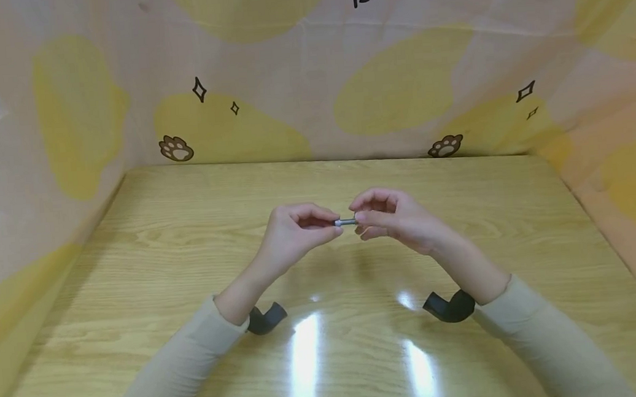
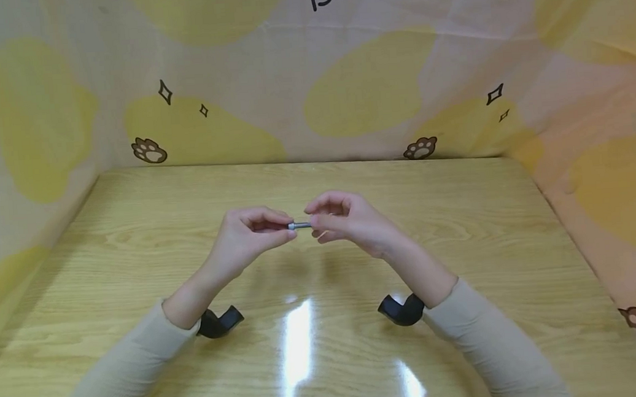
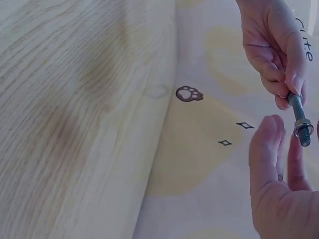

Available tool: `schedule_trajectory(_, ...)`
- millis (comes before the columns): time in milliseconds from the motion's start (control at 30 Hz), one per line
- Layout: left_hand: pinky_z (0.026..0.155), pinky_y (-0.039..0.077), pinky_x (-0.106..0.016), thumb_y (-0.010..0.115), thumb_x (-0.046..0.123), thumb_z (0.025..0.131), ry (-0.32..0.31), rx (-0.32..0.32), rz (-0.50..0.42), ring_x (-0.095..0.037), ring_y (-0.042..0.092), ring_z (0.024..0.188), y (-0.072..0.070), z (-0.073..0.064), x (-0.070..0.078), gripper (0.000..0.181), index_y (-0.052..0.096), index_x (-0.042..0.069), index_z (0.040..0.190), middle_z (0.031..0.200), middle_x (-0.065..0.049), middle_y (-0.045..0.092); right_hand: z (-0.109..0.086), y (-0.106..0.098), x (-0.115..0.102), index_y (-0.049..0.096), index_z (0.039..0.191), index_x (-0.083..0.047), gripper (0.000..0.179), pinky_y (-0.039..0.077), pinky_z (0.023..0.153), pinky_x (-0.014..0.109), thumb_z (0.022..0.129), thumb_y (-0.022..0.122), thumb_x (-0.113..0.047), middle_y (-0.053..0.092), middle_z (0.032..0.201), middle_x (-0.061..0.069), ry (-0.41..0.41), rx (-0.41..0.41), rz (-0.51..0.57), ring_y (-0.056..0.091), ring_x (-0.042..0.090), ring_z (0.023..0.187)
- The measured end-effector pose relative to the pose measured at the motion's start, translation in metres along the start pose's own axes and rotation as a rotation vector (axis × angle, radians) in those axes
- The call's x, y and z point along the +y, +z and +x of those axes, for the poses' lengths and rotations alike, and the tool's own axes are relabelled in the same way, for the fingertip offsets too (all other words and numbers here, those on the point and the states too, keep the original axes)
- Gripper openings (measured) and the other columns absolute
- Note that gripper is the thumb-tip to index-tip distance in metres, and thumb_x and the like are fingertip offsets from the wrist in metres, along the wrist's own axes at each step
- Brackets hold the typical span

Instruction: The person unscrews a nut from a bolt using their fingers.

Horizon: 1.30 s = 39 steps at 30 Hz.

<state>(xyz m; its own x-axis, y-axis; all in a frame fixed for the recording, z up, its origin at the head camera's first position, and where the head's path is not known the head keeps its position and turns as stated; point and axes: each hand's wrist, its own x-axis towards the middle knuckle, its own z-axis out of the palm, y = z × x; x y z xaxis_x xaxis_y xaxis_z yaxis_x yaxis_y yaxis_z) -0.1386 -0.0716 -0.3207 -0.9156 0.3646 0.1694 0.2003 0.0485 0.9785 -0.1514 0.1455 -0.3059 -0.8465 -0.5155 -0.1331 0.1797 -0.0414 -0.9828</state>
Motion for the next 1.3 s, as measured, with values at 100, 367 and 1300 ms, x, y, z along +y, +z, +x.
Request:
schedule_trajectory(100,0.071,0.057,-0.033,0.074,0.004,0.078,-0.005,-0.001,0.001,-0.021,0.067,0.076,0.0002,0.0002,-0.0003,0.015,0.070,-0.002,0.091,0.089,-0.010,0.069,0.0004,0.0011,-0.0004,0.061,0.094,-0.009,0.008,0.056,0.068,0.028,0.093,0.054,-0.007,0.062,0.080,0.005,0.045,0.017,0.024,0.063,0.015,0.069)
schedule_trajectory(367,0.070,0.057,-0.033,0.074,0.004,0.078,0.011,0.001,-0.002,-0.022,0.067,0.076,-0.0010,-0.0002,0.0009,0.015,0.070,-0.002,0.091,0.088,-0.010,0.069,-0.0003,0.0014,0.0011,0.062,0.090,-0.010,0.018,0.055,0.070,0.024,0.087,0.055,0.007,0.062,0.081,0.003,-0.011,0.020,0.050,0.061,0.012,0.071)
schedule_trajectory(1300,0.071,0.057,-0.033,0.074,0.004,0.078,-0.002,0.001,-0.009,-0.021,0.067,0.077,-0.0004,-0.0005,0.0034,0.015,0.070,-0.002,0.091,0.090,-0.011,0.069,-0.0042,0.0024,0.0020,0.065,0.090,-0.011,0.012,0.056,0.072,0.029,0.094,0.054,-0.006,0.064,0.081,0.004,-0.001,0.081,0.021,0.065,0.014,0.070)
